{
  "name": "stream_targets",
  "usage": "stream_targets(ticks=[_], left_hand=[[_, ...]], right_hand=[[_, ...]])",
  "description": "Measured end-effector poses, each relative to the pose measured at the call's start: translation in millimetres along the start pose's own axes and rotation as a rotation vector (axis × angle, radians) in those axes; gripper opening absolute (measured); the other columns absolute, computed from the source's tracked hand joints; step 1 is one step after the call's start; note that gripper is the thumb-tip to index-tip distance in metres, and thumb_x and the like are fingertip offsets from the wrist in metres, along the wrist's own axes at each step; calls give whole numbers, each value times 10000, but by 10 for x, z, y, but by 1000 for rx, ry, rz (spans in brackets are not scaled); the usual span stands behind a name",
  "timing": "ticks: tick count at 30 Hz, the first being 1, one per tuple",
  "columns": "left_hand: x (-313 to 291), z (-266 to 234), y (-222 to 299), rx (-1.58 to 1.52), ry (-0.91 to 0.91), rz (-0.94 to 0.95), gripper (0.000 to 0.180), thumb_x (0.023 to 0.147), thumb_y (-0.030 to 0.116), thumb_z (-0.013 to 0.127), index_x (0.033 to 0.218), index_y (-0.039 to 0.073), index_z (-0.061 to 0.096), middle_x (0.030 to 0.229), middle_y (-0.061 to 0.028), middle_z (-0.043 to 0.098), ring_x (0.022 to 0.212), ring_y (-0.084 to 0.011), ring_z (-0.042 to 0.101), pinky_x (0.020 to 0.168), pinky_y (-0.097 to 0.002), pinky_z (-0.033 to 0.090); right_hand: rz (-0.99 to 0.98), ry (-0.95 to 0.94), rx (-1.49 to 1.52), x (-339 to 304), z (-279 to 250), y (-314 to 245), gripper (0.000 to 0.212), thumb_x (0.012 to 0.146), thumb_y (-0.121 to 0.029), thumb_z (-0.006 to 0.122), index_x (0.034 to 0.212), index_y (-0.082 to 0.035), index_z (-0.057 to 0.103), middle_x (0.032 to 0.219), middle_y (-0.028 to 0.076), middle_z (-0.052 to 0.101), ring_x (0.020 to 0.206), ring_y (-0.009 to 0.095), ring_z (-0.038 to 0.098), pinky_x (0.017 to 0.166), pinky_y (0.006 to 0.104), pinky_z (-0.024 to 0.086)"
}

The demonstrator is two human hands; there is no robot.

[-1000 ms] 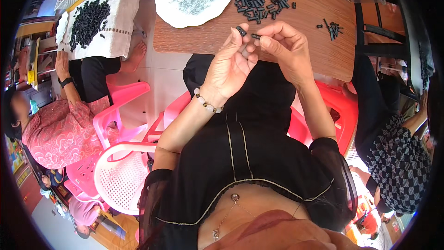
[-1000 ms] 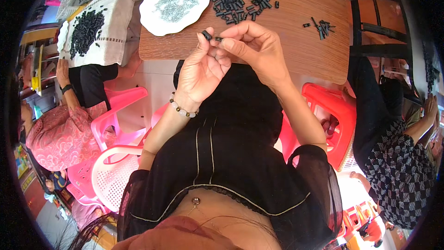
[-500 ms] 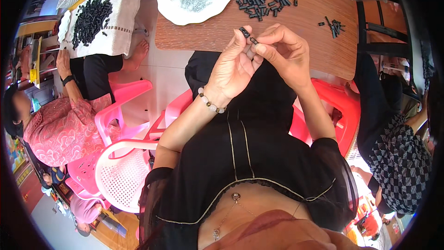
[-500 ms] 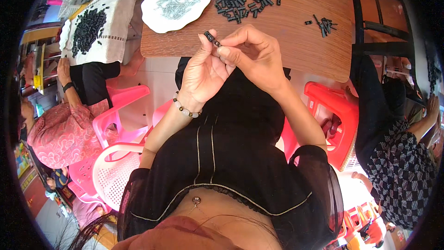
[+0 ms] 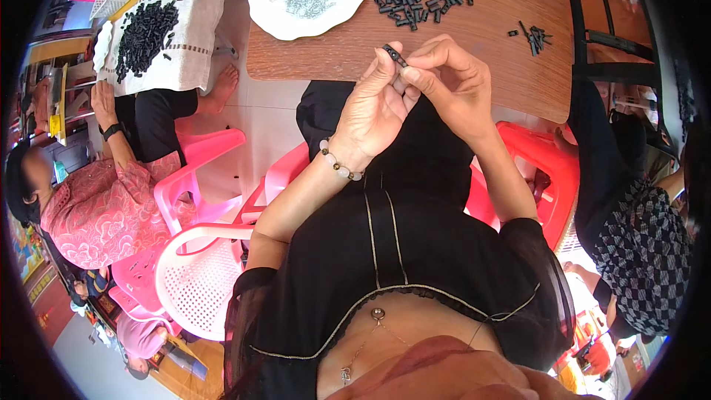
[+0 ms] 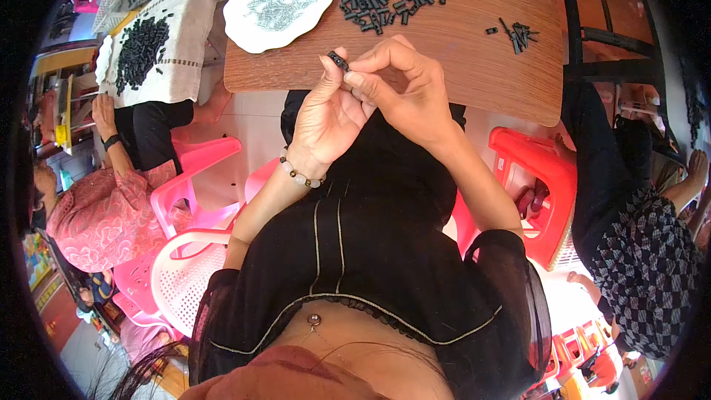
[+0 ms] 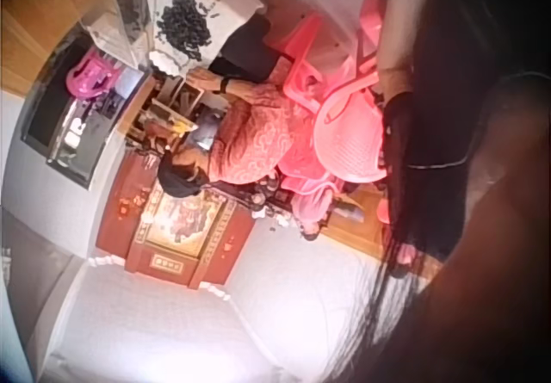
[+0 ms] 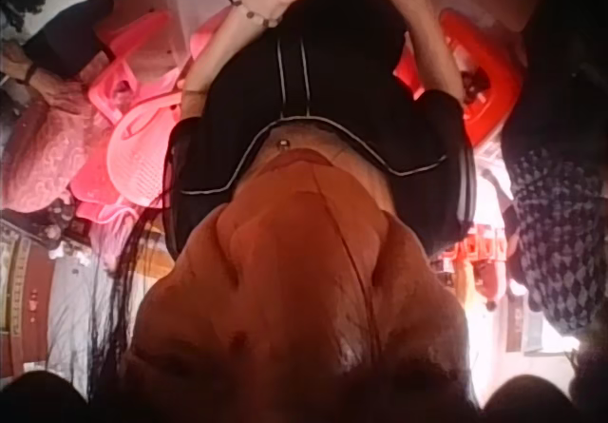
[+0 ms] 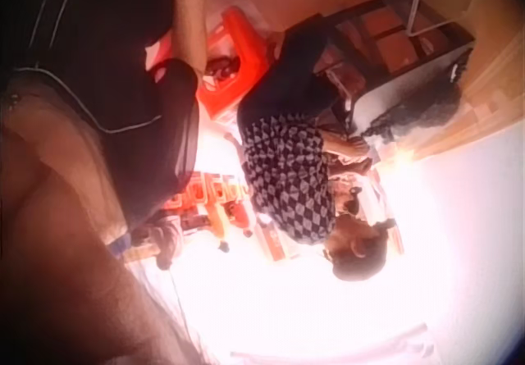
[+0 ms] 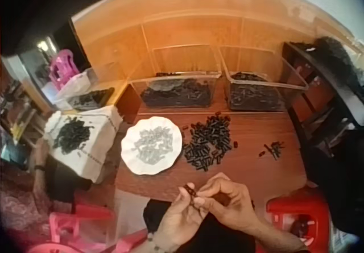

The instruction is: The recorder is manually assembling small components by inserting silver bits into black plastic tubes.

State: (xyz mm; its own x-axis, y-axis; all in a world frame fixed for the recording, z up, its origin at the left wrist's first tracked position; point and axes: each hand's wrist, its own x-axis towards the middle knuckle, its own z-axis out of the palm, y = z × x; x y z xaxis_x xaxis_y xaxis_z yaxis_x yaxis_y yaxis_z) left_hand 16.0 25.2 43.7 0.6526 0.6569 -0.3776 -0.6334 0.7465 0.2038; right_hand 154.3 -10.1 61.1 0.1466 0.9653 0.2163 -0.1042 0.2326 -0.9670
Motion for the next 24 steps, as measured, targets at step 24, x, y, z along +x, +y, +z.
stream_targets(ticks=[24], left_hand=[[-87, -55, -140, 154, 1, 216, 174, 907, 240, 651, 1005, 98, 671, 985, 26, 629, 935, -99, 572, 894, -307, 450]], right_hand=[[-186, 22, -230, -82, 48, 26, 113, 800, 95, 676, 846, -1, 640, 864, 57, 627, 836, 99, 590, 676, 229, 545]])
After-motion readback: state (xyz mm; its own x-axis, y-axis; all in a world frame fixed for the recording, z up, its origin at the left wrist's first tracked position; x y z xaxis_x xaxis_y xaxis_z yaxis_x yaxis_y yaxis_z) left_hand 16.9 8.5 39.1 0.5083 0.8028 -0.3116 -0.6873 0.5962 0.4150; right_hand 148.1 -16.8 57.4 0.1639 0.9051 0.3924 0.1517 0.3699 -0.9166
